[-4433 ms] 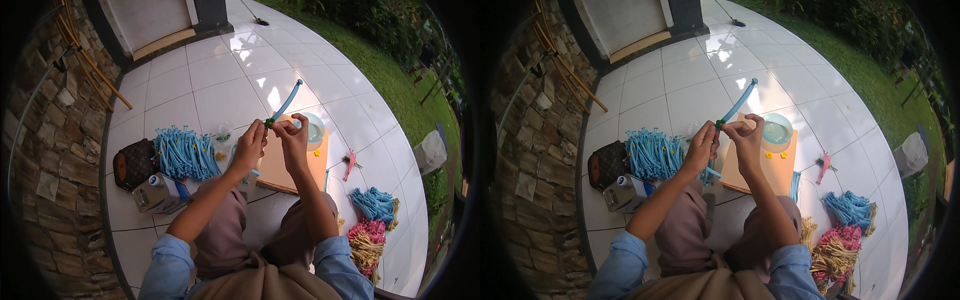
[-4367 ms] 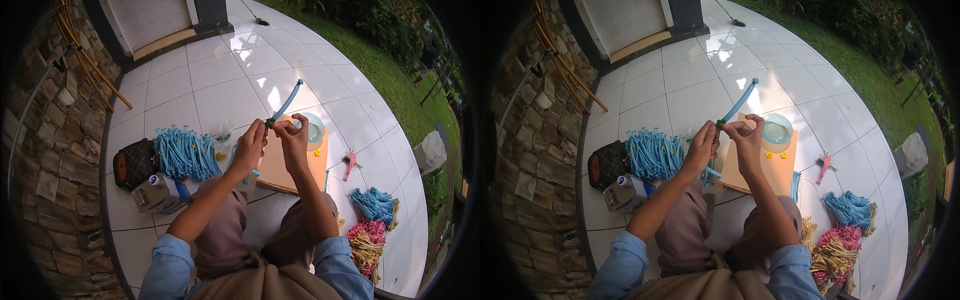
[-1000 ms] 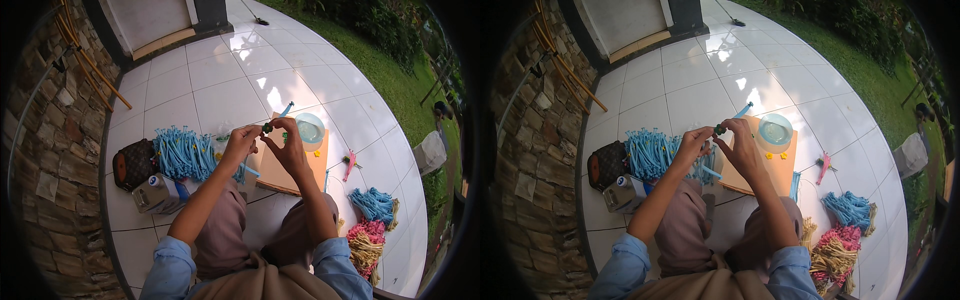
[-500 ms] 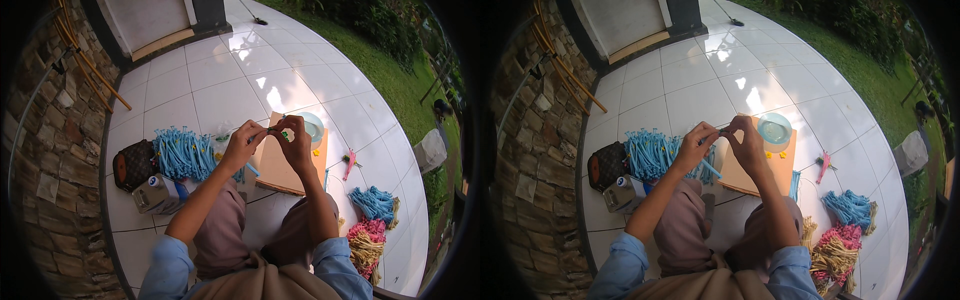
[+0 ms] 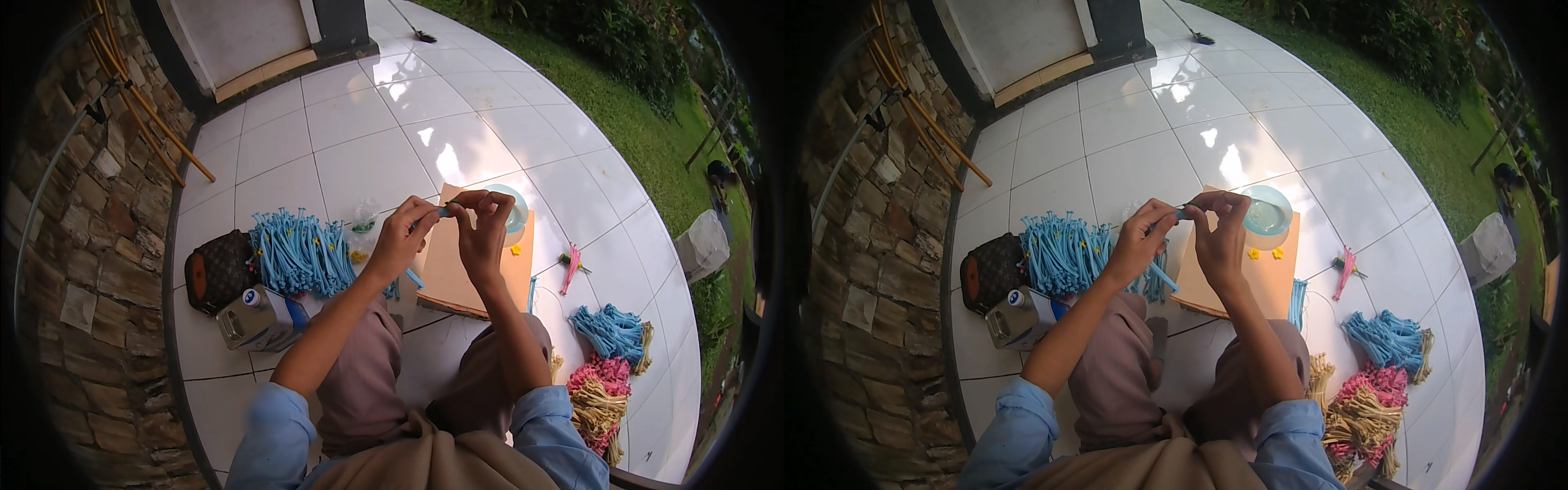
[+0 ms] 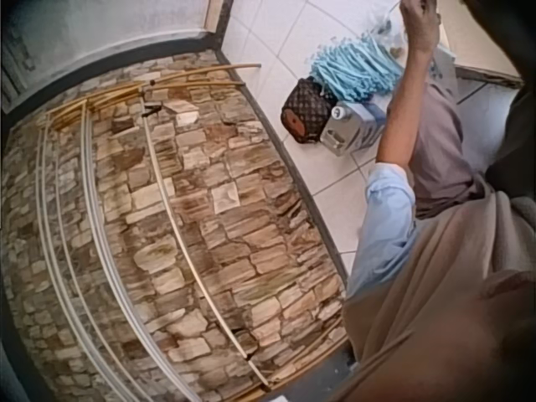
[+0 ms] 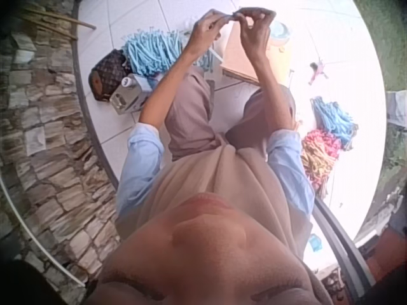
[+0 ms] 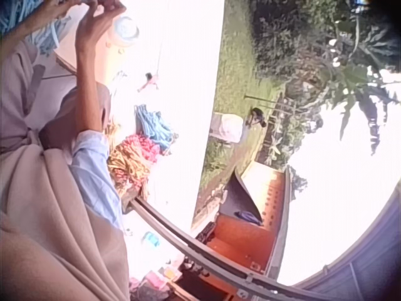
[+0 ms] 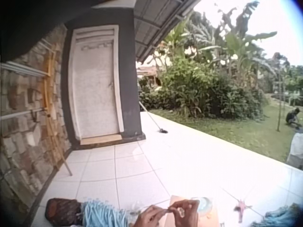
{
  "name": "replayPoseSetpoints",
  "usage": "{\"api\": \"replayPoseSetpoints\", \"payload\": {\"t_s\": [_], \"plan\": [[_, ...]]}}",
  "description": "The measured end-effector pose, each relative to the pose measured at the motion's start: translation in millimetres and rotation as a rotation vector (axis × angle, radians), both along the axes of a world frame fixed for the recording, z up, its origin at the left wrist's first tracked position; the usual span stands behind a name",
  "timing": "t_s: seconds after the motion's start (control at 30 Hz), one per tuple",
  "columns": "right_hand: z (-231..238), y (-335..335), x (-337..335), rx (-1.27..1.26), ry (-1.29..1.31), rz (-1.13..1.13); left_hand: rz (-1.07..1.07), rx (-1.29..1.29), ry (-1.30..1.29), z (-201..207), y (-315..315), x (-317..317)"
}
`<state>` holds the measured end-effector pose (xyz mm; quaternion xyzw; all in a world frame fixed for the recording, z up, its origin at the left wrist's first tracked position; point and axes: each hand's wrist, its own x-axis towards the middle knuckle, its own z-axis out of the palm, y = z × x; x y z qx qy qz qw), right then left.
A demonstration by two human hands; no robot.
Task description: The person applies small decorative green and yellow flowers to blue straps by hand, pressing them onto the straps one at a time before placing the finished straps onto a pile.
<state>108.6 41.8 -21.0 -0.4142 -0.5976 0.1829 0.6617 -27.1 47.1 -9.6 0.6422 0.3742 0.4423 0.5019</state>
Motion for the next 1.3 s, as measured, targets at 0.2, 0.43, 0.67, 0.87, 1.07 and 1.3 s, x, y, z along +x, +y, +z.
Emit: {"api": "replayPoseSetpoints", "payload": {"t_s": [0.2, 0.43, 0.67, 0.87, 1.07, 1.3], "plan": [[2, -2, -2, -0.083, 0.040, -0.035, -0.003, -0.027, -0.014, -3, 1, 0], [13, -2, 6, -0.042, 0.257, 0.077, -0.019, -0.066, -0.060, -3, 0, 0], [0, -1, -2, 0.192, -0.156, -0.080, -0.027, -0.295, -0.123, -1, 2, 0], [-6, 2, 0, 0.296, -0.239, -0.034, 0.019, -0.354, -0.208, 5, 0, 3], [-7, 1, -2, 0.361, -0.213, 0.071, 0.067, -0.305, -0.267, 6, 0, 2], [-3, 0, -8, 0.287, -0.166, -0.007, 0.144, -0.268, -0.226, 13, -4, 4]]}}
